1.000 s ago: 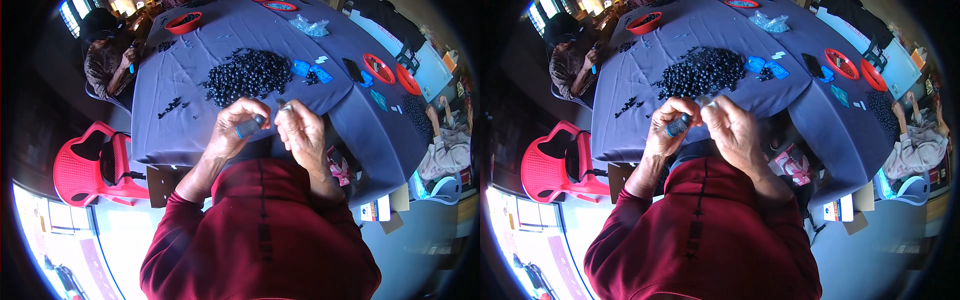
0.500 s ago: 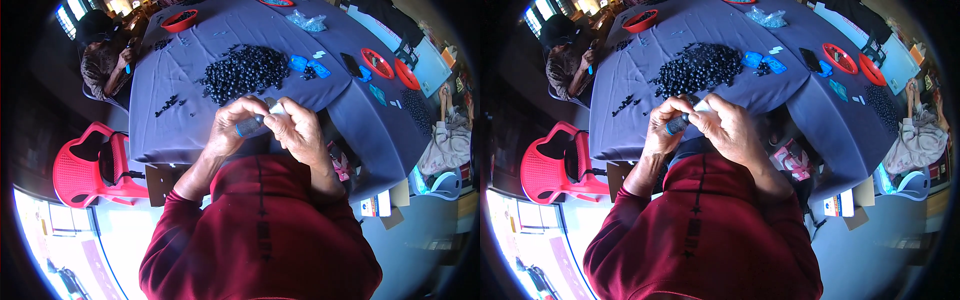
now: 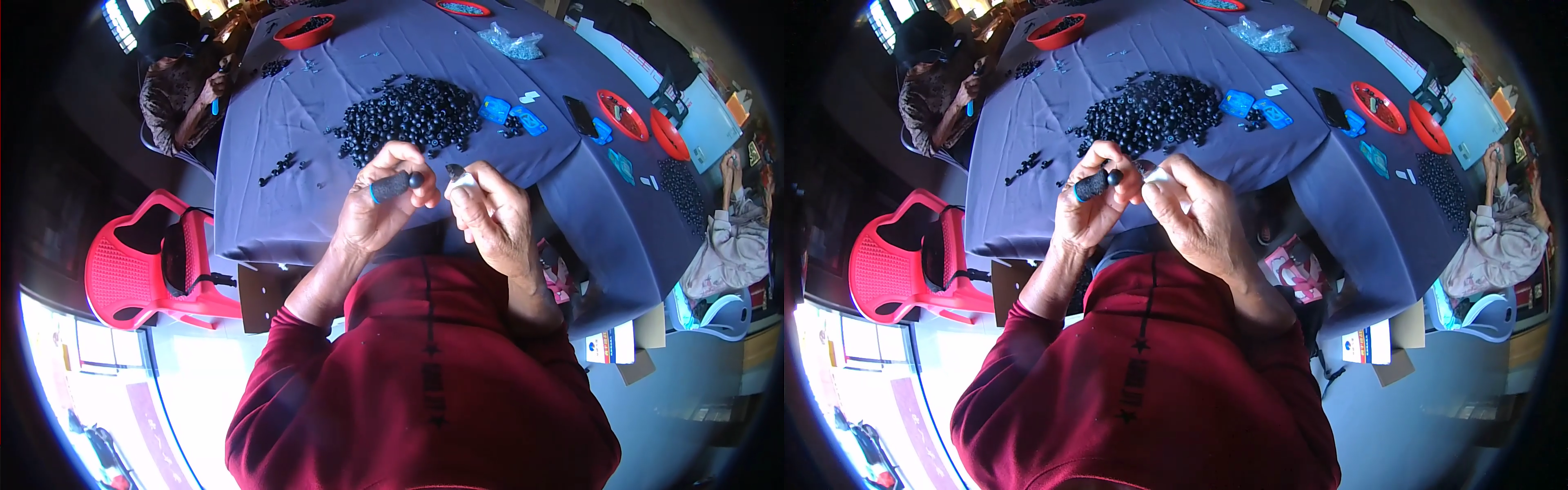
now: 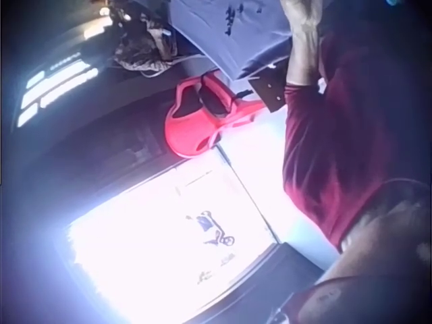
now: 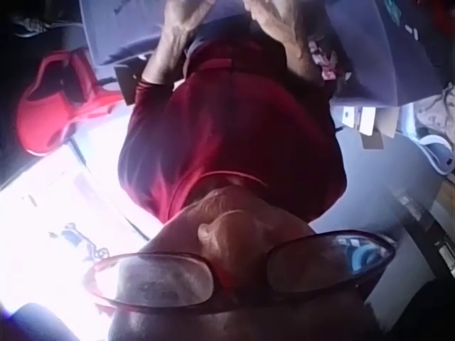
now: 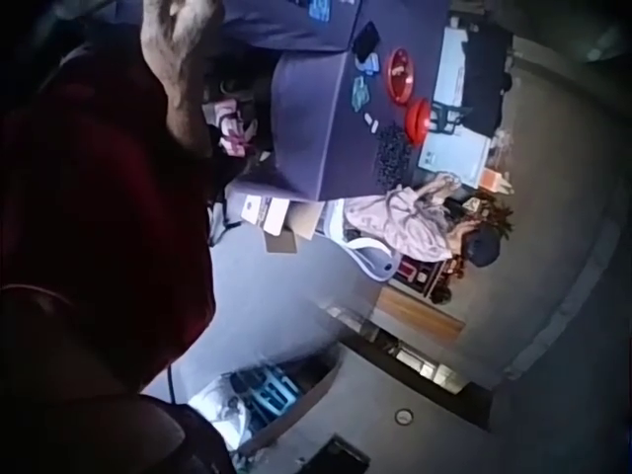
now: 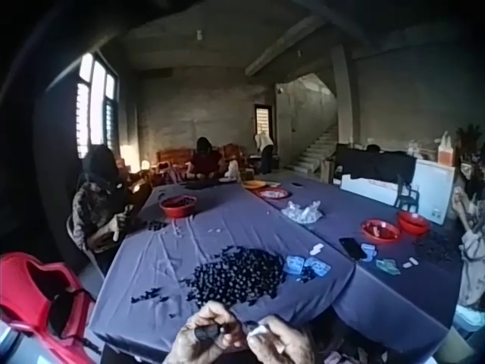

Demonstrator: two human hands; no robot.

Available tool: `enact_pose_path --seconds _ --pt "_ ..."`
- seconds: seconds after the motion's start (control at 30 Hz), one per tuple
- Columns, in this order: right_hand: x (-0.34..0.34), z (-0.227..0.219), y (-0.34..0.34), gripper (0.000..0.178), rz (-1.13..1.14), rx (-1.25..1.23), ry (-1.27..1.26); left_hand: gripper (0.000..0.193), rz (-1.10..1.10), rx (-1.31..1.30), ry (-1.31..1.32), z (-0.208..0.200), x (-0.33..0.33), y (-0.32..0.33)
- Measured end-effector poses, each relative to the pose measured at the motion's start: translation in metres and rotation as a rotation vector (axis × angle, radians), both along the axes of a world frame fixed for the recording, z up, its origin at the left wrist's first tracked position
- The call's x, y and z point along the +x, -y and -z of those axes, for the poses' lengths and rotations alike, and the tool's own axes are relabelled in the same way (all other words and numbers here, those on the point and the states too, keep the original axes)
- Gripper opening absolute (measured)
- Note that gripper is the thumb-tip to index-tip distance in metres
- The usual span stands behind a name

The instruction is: The person joins small black plastic outer casings with white internal plastic components by hand.

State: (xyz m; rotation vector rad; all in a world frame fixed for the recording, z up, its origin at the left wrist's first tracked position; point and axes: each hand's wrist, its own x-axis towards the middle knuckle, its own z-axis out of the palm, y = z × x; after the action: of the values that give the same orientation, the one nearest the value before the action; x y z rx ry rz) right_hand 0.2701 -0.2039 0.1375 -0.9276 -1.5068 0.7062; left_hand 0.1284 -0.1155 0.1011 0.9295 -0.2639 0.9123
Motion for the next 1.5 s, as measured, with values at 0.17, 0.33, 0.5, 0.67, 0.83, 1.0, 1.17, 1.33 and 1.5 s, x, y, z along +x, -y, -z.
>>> enact_pose_path --seconds 0.17,0.33,0.5,0.67,0.83,1.0,1.17,1.33,1.5 --pt "-0.003 0.002 -0.002 0.025 0.044 0.011 0.023 0.031 0.042 -0.086 0.034 -0.001 -0.002 -0.006" --pt "-0.004 0.003 -0.004 0.025 0.054 0.001 0.047 0.032 0.054 -0.06 -0.01 -0.001 -0.006 -0.007" --pt "-0.006 0.0 0.0 0.025 0.051 -0.061 0.02 0.028 -0.034 0.028 -0.047 -0.003 -0.005 0.001" --pt "-0.008 0.002 0.0 0.026 0.125 0.003 0.105 0.02 -0.102 -0.036 -0.09 -0.004 -0.001 0.008" --pt "-0.008 0.006 -0.002 0.025 0.138 0.019 0.135 0.022 -0.079 -0.069 -0.086 -0.001 -0.001 0.009" --pt "-0.005 0.009 -0.002 0.024 0.17 0.01 0.245 0.024 -0.099 -0.065 -0.098 0.001 0.001 0.009" --pt "-0.004 0.01 -0.002 0.024 0.166 -0.006 0.231 0.024 -0.104 -0.05 -0.096 0.002 0.002 0.008" --pt "-0.002 0.009 -0.002 0.024 0.166 -0.032 0.259 0.023 -0.144 -0.048 -0.128 0.002 0.002 0.009" --pt "-0.004 0.01 -0.002 0.023 0.185 -0.014 0.279 0.022 -0.161 -0.023 -0.149 0.002 0.001 0.01"
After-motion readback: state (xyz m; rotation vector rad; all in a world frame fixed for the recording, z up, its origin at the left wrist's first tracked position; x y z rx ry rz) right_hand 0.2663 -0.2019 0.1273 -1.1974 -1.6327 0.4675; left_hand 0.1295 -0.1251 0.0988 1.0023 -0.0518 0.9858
